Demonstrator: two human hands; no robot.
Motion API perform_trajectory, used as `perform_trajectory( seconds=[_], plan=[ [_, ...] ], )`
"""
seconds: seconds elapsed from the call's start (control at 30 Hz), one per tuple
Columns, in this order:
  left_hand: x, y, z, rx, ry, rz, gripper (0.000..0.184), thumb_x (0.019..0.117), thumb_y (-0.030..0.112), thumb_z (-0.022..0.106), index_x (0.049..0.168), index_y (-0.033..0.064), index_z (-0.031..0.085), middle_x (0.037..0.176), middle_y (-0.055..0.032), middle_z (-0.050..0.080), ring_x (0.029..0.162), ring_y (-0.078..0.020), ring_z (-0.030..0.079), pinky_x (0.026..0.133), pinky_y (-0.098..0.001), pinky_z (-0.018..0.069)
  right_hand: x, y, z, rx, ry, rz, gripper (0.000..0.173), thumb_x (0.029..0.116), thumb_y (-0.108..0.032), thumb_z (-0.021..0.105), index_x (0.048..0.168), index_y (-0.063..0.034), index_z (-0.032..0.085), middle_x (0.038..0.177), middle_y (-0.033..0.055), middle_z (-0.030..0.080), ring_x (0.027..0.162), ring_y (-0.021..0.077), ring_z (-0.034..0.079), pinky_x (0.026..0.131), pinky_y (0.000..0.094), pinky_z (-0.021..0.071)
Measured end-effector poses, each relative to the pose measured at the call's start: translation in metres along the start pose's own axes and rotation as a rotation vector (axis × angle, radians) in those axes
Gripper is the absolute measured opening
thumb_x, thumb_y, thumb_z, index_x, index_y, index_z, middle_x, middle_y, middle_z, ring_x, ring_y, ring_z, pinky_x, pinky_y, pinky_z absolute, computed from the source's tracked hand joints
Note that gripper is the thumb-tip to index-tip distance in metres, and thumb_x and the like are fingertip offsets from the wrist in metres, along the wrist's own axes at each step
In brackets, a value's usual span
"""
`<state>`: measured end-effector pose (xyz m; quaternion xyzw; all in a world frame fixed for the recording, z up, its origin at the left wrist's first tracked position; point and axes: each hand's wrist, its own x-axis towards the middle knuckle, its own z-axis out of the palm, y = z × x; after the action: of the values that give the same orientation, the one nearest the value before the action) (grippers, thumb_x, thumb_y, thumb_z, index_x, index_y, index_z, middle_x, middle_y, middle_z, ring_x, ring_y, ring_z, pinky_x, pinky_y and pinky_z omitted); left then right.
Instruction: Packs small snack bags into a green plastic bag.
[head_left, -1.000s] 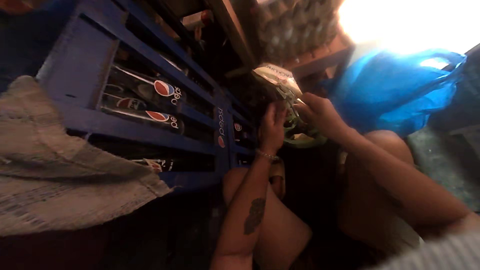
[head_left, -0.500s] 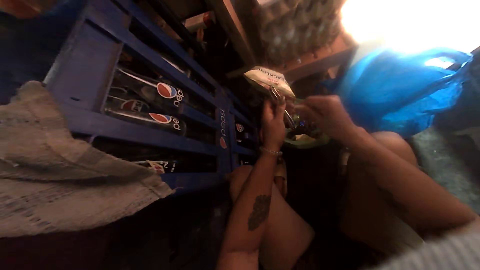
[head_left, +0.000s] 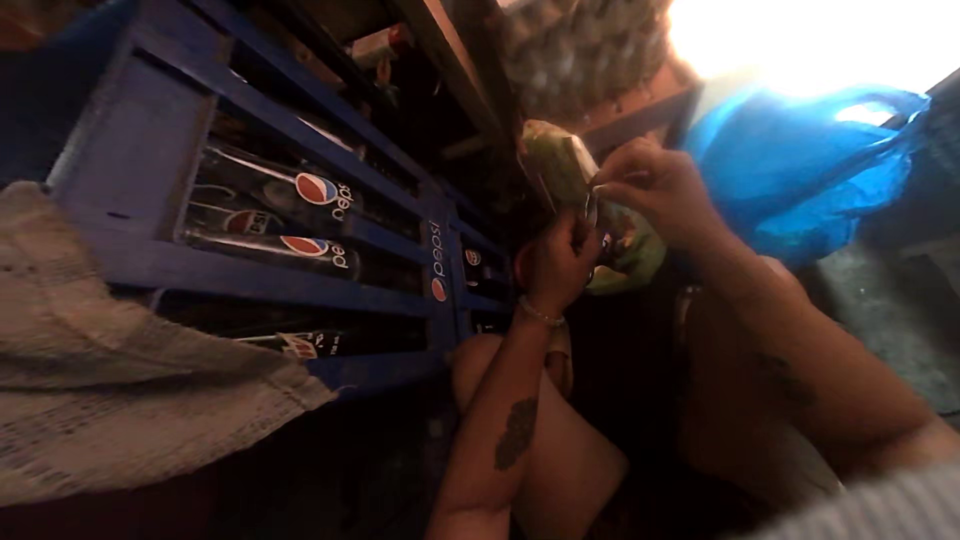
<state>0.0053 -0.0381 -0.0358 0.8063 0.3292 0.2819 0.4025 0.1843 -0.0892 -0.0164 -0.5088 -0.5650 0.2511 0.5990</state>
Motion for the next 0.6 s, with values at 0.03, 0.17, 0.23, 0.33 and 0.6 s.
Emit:
perform_trajectory(
  seconds=[0.03,0.17,0.23,0.33,0.6],
  plan=[
    [0.0,0.0,0.0,0.018,0.002,0.024,0.019,0.0983,0.013,0.06,0.109,-0.0024,0.062,0.076,-0.005,0.058,0.061,-0.0083,0.056,0.057,-0.0254,0.0508,0.0,-0.001,-0.002,0.032,-0.016,0.014,0.01,0.093,-0.006,0.071,0.102,-0.0017,0.07,0.106,0.0051,0.066,0.093,0.0052,0.067,0.083,0.021,0.0595],
    [0.0,-0.002,-0.003,0.176,0.007,0.111,0.026,0.0989,0.016,0.061,0.117,-0.0023,0.065,0.077,-0.0085,0.062,0.064,-0.016,0.059,0.061,-0.0338,0.0529,0.0,-0.001,-0.006,0.186,-0.058,0.117,0.01,0.0931,-0.002,0.068,0.102,-0.0044,0.065,0.095,-0.0005,0.068,0.085,0.0041,0.066,0.079,0.0215,0.058],
    [-0.001,-0.002,-0.004,0.239,-0.006,0.126,0.028,0.0984,0.017,0.062,0.118,-0.0026,0.065,0.078,-0.0108,0.063,0.065,-0.0208,0.061,0.062,-0.0395,0.0536,-0.001,0.0,-0.007,0.259,-0.072,0.17,0.011,0.0926,0.001,0.067,0.1,-0.0066,0.064,0.094,-0.0018,0.067,0.084,0.0037,0.065,0.079,0.0214,0.0571],
    [-0.003,-0.001,-0.006,0.319,-0.029,0.126,0.028,0.0976,0.017,0.063,0.118,-0.0021,0.065,0.076,-0.0113,0.064,0.064,-0.0239,0.062,0.061,-0.0435,0.0543,-0.001,-0.001,-0.008,0.297,-0.089,0.223,0.012,0.093,0.001,0.067,0.097,-0.009,0.063,0.091,-0.0039,0.066,0.082,0.0028,0.064,0.078,0.0206,0.0567],
    [0.004,0.001,0.001,0.014,0.086,-0.025,0.031,0.1033,0.02,0.059,0.122,-0.0048,0.058,0.089,-0.0122,0.064,0.078,-0.0167,0.064,0.075,-0.035,0.0557,-0.001,0.004,0.014,0.118,0.074,0.143,0.01,0.0989,-0.011,0.064,0.105,-0.0034,0.062,0.091,-0.0005,0.066,0.079,0.0039,0.065,0.074,0.0229,0.0576]
  ],
)
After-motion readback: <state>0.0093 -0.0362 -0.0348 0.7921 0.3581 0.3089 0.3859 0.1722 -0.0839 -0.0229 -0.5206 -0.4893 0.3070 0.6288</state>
